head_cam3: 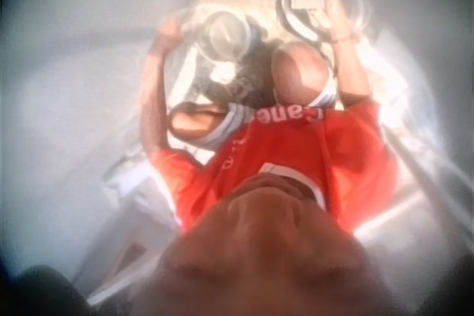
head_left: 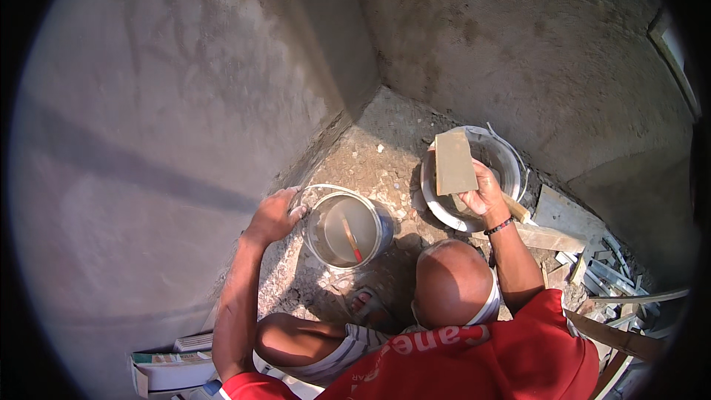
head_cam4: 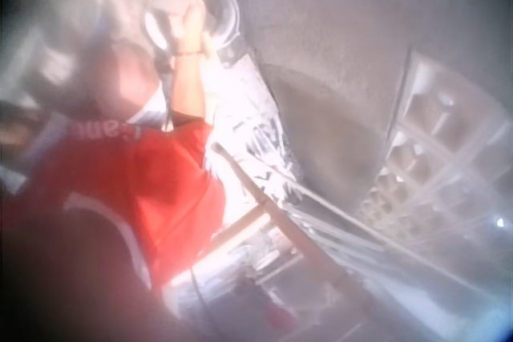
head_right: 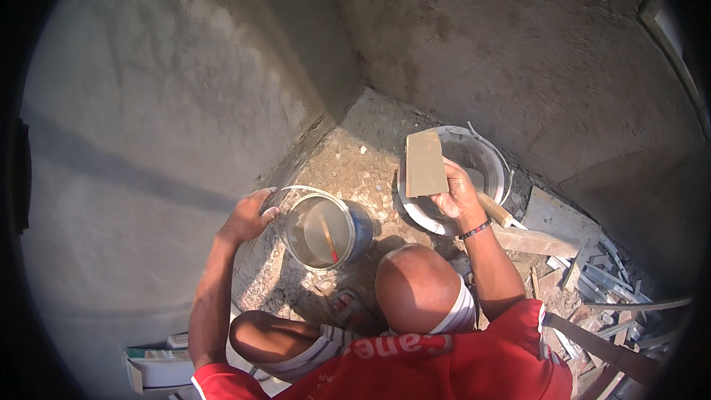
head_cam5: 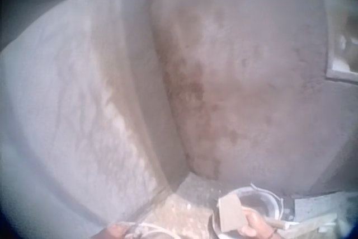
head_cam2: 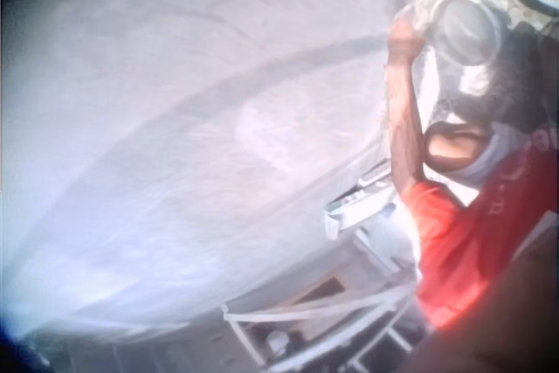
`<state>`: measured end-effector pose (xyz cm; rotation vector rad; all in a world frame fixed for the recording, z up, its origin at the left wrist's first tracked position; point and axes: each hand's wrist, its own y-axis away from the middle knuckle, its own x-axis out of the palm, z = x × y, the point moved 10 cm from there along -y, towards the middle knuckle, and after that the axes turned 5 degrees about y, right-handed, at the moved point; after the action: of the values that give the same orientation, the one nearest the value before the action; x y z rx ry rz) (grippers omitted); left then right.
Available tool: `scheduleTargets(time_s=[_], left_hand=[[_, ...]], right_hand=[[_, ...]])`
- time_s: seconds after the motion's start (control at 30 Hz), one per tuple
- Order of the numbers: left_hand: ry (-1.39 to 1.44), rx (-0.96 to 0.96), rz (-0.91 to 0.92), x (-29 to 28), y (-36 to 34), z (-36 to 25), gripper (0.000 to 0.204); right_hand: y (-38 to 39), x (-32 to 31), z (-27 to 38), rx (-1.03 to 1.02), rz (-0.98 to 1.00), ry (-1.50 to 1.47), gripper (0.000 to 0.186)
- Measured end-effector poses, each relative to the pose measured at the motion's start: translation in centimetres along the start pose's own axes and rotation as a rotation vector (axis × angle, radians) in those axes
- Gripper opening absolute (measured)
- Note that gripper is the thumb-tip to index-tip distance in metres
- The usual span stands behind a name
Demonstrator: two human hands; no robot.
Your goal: The person applies and smooths plaster on a wall corner using a trowel. They repeatedly scoop plaster from a bucket and spread it along the corner, using their left hand to steady the wall surface.
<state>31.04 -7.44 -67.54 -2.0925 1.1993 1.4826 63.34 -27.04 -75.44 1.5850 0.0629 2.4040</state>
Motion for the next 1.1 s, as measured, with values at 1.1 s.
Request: scheduleTargets(time_s=[1.1], left_hand=[[0.414,-0.421,0.065,6.2,5.3,10.1,0.043]], right_hand=[[-5.3,11.4,-4.6,0.396,0.223,0.779,0.041]])
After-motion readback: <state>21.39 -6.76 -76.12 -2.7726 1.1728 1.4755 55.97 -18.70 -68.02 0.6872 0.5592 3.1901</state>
